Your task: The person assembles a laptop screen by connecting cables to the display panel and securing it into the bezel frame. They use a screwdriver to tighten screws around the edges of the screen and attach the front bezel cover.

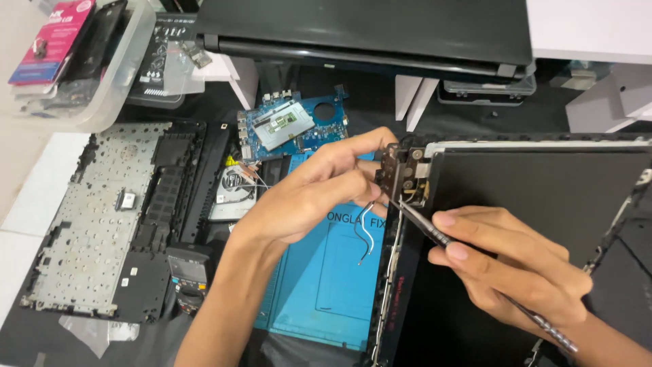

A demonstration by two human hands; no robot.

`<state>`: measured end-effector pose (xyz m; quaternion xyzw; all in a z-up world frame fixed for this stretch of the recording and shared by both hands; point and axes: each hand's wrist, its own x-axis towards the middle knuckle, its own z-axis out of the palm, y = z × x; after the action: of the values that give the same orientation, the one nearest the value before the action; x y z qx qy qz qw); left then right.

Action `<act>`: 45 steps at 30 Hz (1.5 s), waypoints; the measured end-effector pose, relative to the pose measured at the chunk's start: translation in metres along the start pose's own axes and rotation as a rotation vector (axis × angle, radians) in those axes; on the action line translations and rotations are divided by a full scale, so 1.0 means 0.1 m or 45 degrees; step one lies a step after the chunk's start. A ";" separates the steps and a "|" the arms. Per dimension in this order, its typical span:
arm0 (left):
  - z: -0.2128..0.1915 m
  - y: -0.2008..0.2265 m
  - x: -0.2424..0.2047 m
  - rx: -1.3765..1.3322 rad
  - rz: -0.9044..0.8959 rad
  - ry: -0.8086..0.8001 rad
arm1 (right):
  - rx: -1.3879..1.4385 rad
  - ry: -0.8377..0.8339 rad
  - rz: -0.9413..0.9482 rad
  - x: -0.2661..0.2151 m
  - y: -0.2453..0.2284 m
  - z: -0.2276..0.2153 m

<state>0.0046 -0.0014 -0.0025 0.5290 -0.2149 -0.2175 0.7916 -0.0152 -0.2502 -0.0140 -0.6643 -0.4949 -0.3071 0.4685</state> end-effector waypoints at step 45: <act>0.11 0.02 0.01 0.048 -0.012 -0.015 | 0.258 0.119 0.539 -0.29 0.04 -0.12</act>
<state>-0.0004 -0.0095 0.0036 0.5437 -0.2210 -0.2203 0.7791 -0.0202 -0.2723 -0.0359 -0.6880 -0.3507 -0.1814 0.6090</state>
